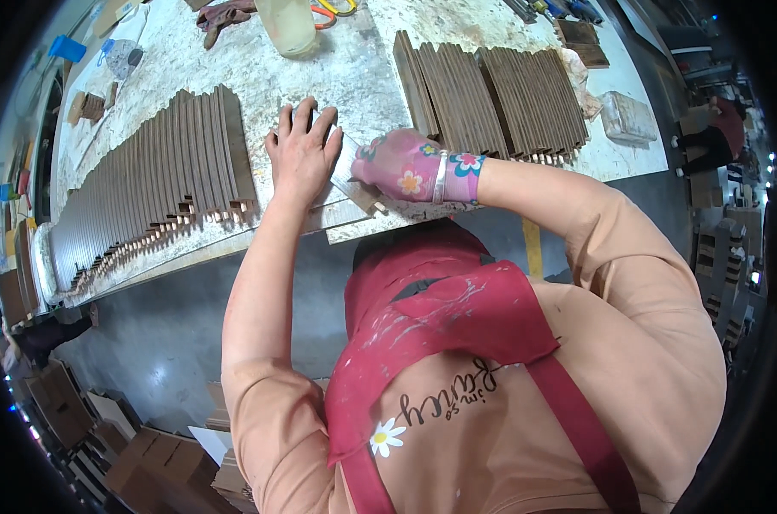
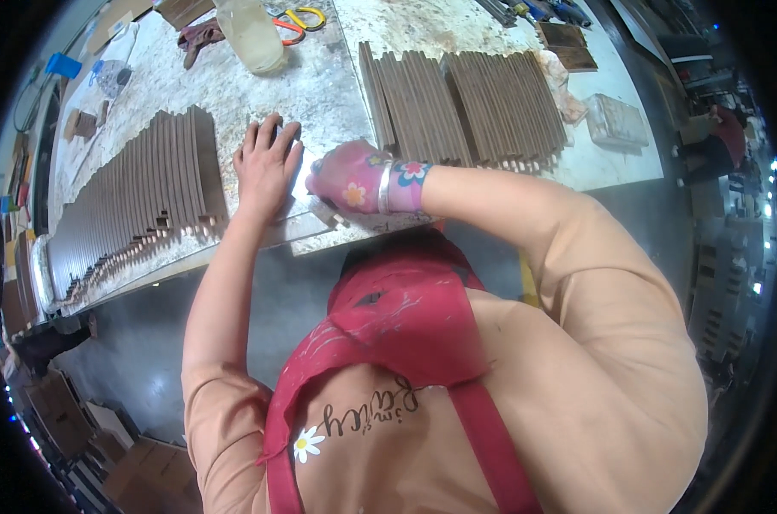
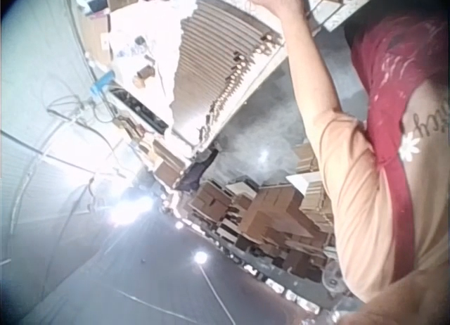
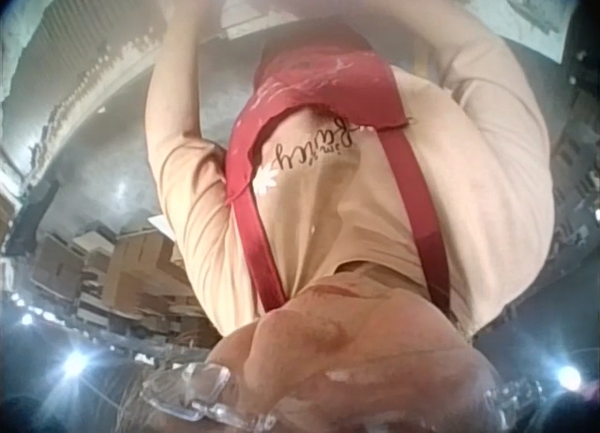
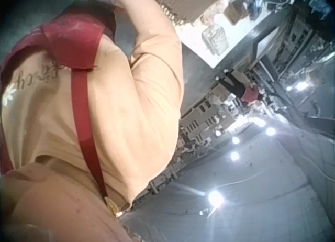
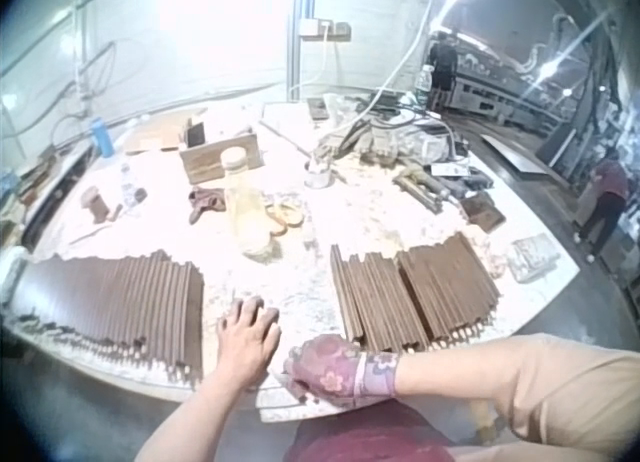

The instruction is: The person applies adhesive from a bottle onto small wooden blocks and presses them onto larger wooden slats, handling the pieces one by one at a workbench.

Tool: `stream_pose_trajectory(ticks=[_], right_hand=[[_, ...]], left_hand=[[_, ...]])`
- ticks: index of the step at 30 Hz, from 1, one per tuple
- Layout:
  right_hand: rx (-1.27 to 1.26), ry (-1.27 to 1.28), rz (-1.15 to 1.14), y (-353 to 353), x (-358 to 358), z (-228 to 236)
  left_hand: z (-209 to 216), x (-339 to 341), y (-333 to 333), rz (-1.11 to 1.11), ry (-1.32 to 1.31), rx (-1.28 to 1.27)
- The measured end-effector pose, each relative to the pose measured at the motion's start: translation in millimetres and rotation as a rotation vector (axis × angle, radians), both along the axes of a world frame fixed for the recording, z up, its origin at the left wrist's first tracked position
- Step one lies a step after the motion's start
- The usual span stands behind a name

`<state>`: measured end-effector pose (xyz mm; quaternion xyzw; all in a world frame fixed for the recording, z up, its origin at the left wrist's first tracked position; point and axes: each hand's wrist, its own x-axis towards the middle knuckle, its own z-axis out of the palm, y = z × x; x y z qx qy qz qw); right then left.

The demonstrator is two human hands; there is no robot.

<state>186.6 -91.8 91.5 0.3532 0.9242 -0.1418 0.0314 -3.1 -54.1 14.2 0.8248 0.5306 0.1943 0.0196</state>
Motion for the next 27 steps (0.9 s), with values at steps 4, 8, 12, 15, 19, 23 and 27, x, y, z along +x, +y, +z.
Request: stream_pose_trajectory(ticks=[4,8,12,15,19,23,27], right_hand=[[0.097,-0.088,0.131,-21.6,-9.0,-5.8],[0.046,-0.054,0.121,-18.4,-3.1,-4.8],[0.135,-0.066,0.153,-9.7,-2.3,-3.3],[0.023,-0.19,0.077,-14.2,-8.6,-10.7],[0.182,-0.041,0.157,-3.8,3.3,-26.4],[0.194,-0.148,0.199,-14.1,-2.7,-25.7],[0.207,-0.033,0.188,-11.1,5.7,-44.0]], left_hand=[[0.5,-1.7,0.2,-0.004,0.008,-0.028],[-0.2,-0.2,-0.1,0.002,0.017,-0.032],[0.7,-0.8,0.1,-0.011,-0.015,-0.018],[0.3,-1.3,-1.7,-0.014,-0.018,-0.027],[2.6,-0.8,-1.3,-0.029,-0.025,-0.028],[2.3,-1.3,-1.3,-0.03,-0.016,-0.049],[5.1,-1.2,-1.3,-0.023,0.004,-0.079]])
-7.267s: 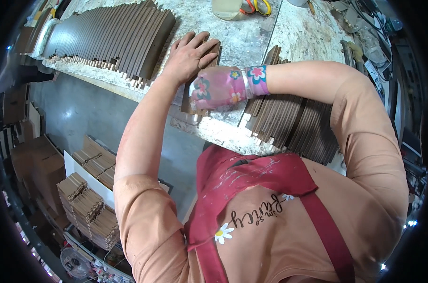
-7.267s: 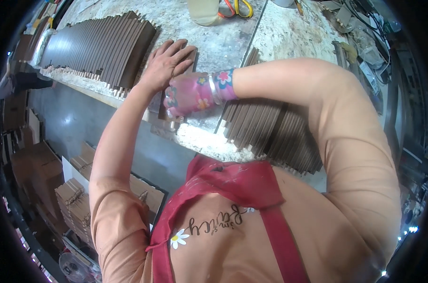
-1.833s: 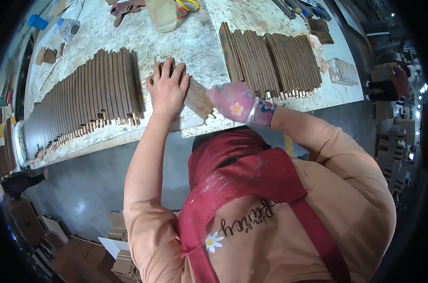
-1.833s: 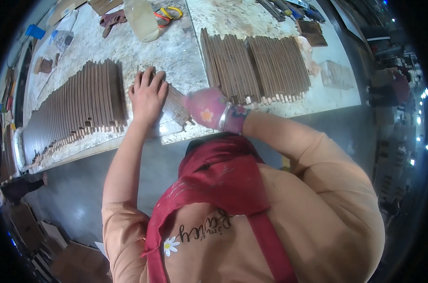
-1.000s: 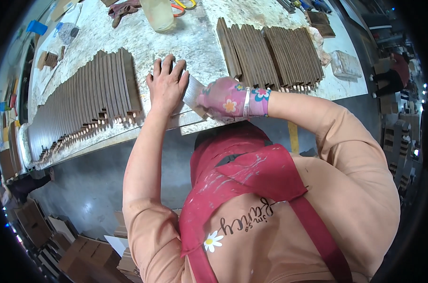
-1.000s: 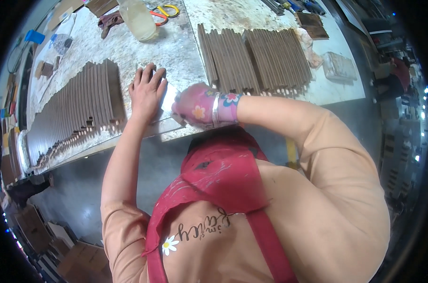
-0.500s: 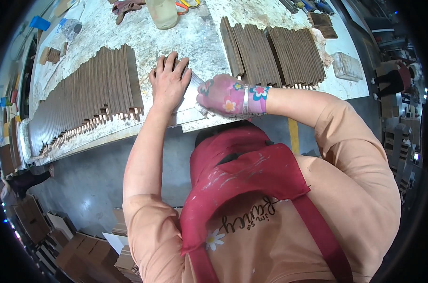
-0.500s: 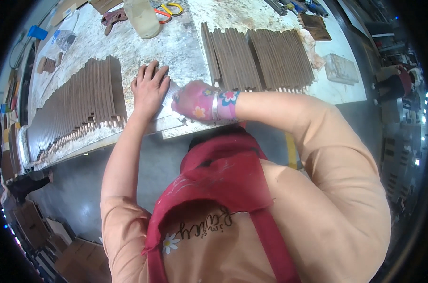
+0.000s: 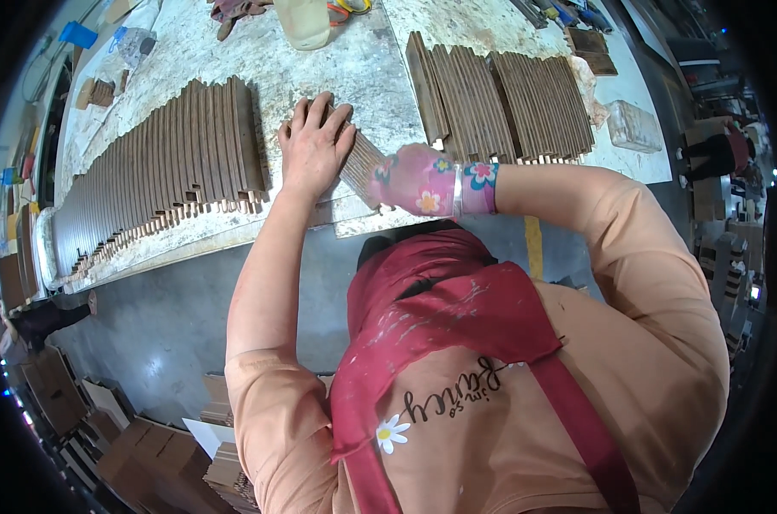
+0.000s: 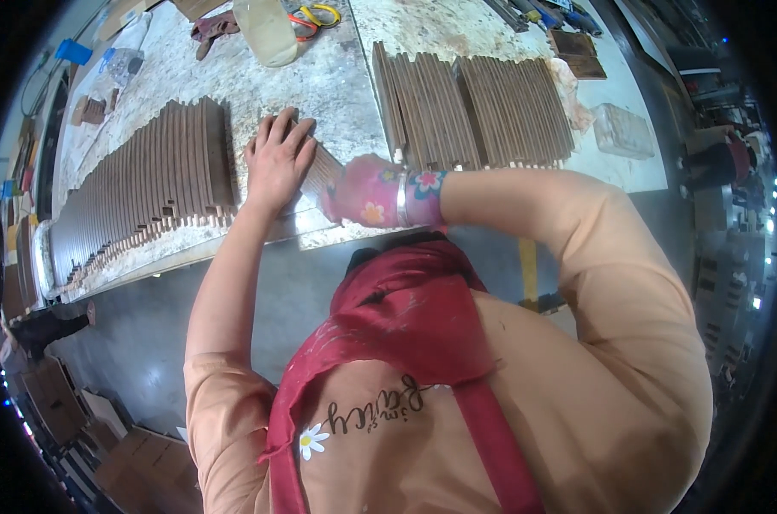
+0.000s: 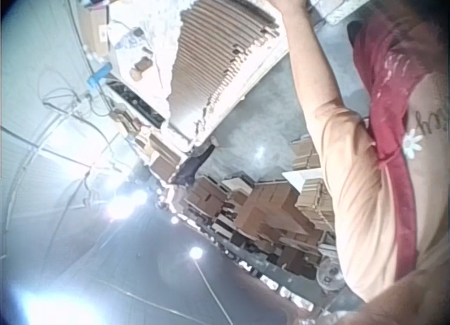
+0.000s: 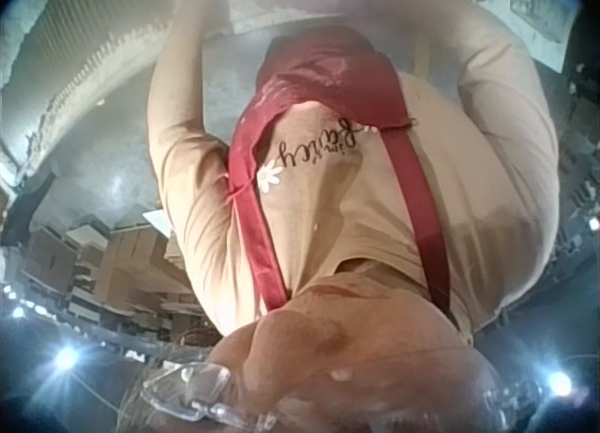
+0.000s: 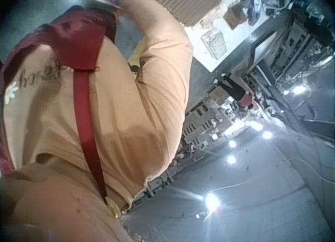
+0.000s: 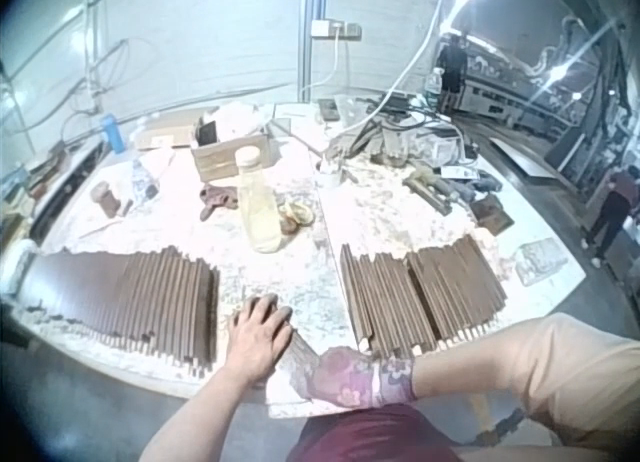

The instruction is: The person applies adhesive from a bottle onto small wooden blocks and presses them onto larger wooden slats, handling the pieces one by one at a workbench.

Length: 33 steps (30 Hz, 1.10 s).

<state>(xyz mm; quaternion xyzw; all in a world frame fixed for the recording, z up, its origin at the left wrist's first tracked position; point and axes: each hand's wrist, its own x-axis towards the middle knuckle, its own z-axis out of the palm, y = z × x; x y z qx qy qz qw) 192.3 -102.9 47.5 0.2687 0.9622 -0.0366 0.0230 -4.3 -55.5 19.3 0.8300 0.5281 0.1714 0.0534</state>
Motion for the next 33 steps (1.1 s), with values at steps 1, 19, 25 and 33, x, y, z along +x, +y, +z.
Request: stream_pose_trajectory(ticks=[1,19,25,33], right_hand=[[0.076,0.121,0.033,3.9,1.1,5.2],[-0.115,-0.171,-0.107,-14.0,-14.3,34.1],[-0.351,0.072,-0.222,17.1,-1.7,38.0],[-0.437,0.101,-0.283,16.8,-7.0,38.4]], left_hand=[[-0.7,-0.3,-0.2,-0.001,-0.004,0.002],[-0.2,-0.9,1.6,-0.005,0.032,-0.03],[4.3,1.9,2.7,-0.038,0.033,-0.033],[-2.4,-2.6,6.3,-0.09,0.007,0.011]])
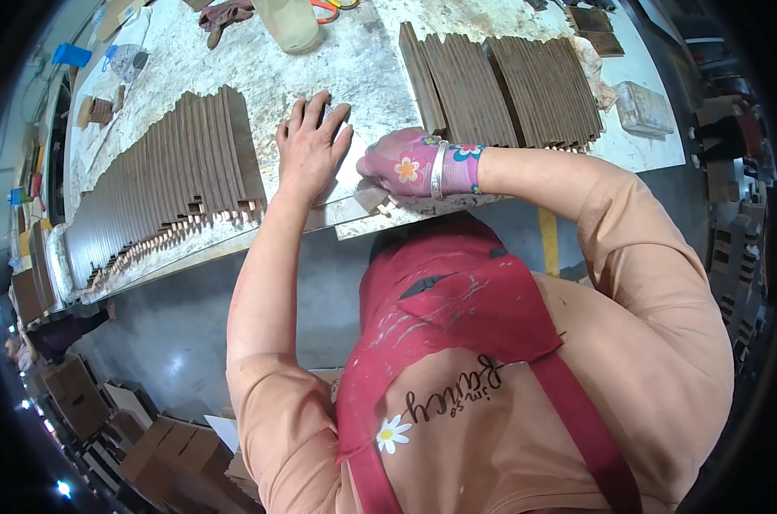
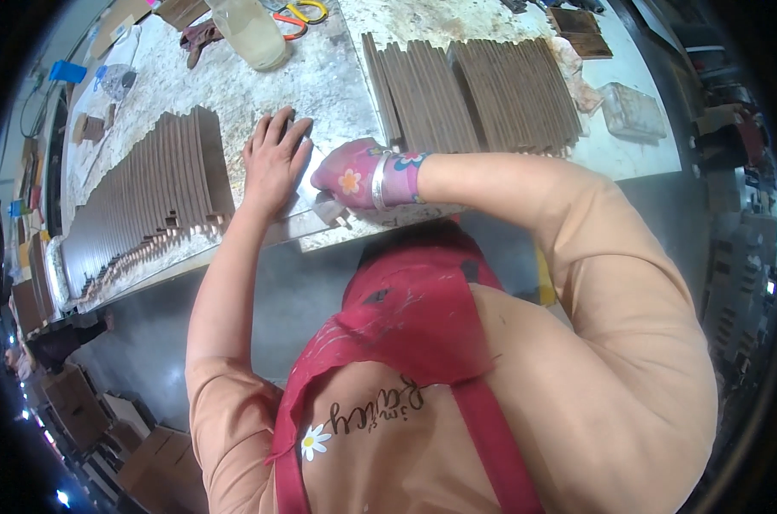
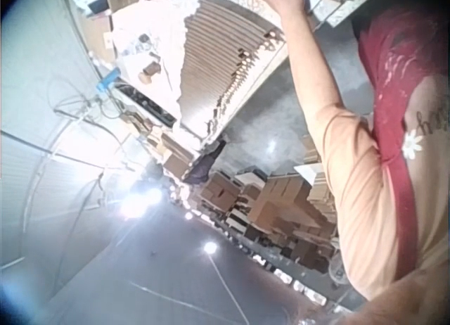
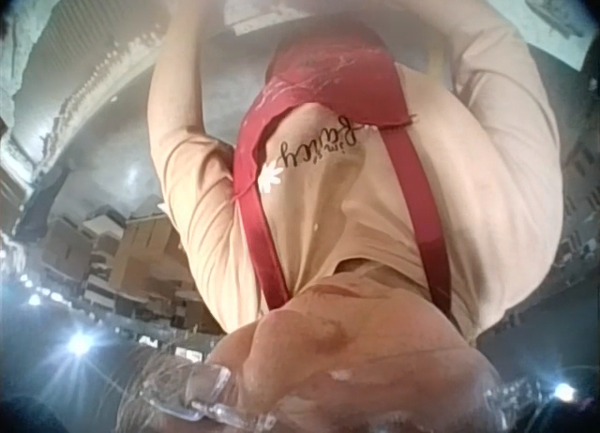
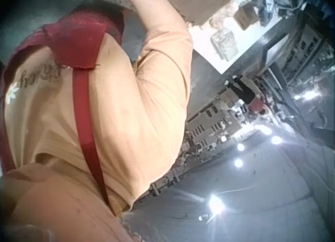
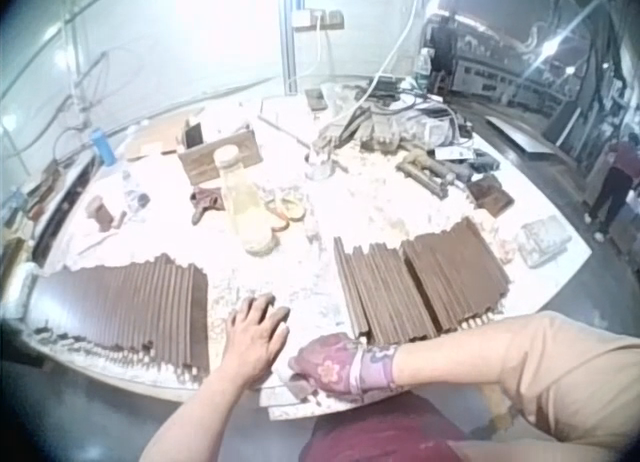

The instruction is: The person applies adhesive from a bottle onto small wooden blocks and presses them onto larger wooden slats, handling the pieces one by one at a workbench.

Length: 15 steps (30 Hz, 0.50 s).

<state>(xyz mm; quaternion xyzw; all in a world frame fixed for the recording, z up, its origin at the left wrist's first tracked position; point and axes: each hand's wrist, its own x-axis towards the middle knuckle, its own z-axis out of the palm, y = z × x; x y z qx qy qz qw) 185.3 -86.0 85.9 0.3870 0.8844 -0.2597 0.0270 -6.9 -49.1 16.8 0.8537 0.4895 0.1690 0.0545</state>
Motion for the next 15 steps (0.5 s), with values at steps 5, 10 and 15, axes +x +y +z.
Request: stream_pose_trajectory(ticks=[5,10,15], right_hand=[[-0.023,0.007,-0.007,1.5,-1.0,-7.3],[-0.01,-0.043,0.017,3.4,-4.9,-8.7],[-0.102,-0.044,0.056,10.6,-8.2,-17.1]], left_hand=[[-1.0,0.2,0.3,0.003,-0.013,-0.005],[0.9,1.8,-0.3,0.001,-0.018,-0.01],[1.6,1.3,0.0,0.009,-0.004,-0.016]])
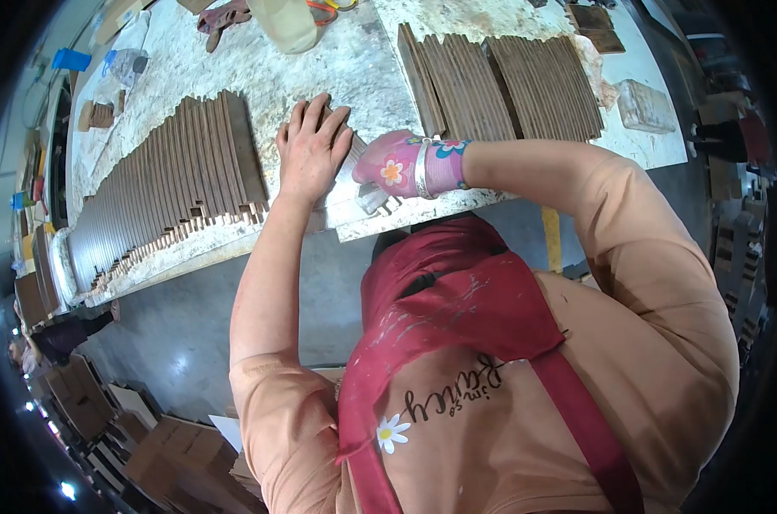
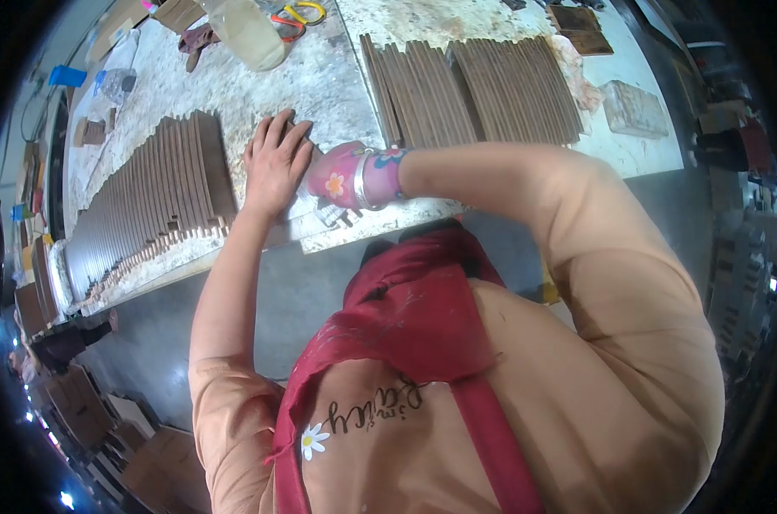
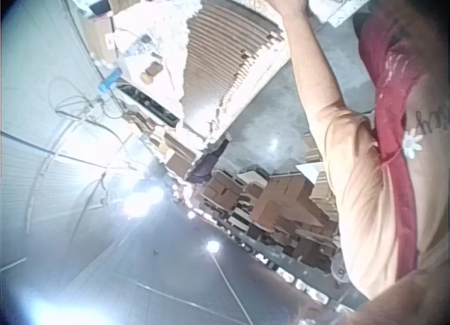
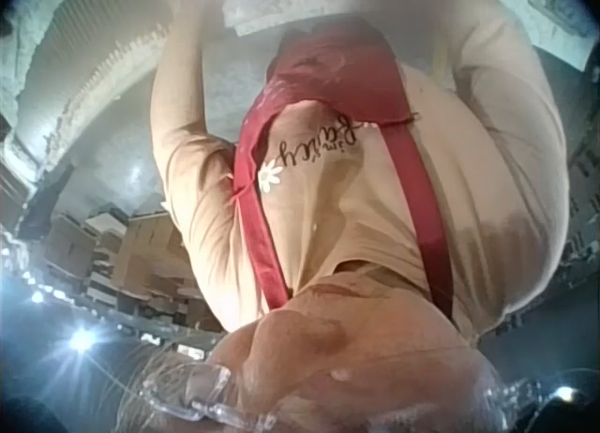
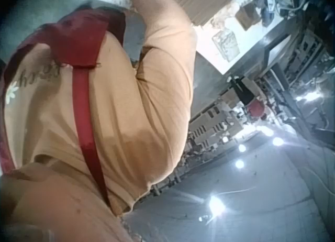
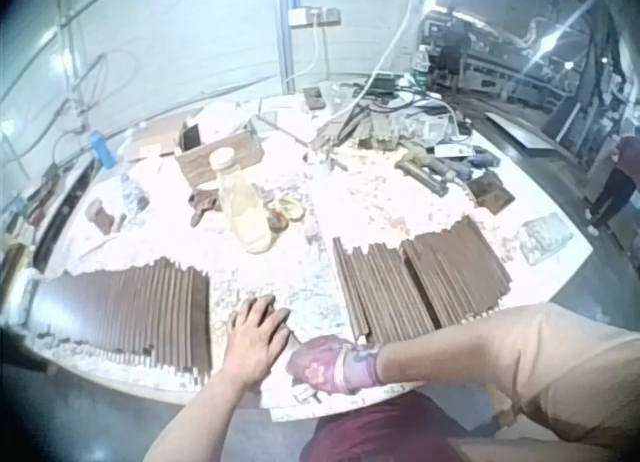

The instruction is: The person applies adhesive from a bottle onto small wooden blocks and presses them onto larger wooden slats, handling the pieces one by one at a workbench.

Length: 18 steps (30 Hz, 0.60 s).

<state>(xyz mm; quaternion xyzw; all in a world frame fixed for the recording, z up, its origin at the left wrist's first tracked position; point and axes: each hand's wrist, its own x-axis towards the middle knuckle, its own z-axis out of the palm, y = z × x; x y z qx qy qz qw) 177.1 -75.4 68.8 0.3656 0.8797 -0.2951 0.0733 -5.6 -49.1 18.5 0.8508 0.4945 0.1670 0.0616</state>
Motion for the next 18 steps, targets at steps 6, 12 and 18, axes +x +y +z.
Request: stream_pose_trajectory(ticks=[6,12,18], right_hand=[[-0.009,-0.115,0.183,13.8,-5.5,10.9],[-0.007,-0.006,0.304,26.1,-0.2,2.0],[-0.131,-0.046,0.433,34.3,-0.8,1.7]], left_hand=[[2.4,1.0,-0.2,-0.001,-0.023,-0.019],[2.7,0.3,0.6,-0.006,-0.027,-0.019],[2.3,0.6,0.4,-0.004,-0.024,-0.026]])
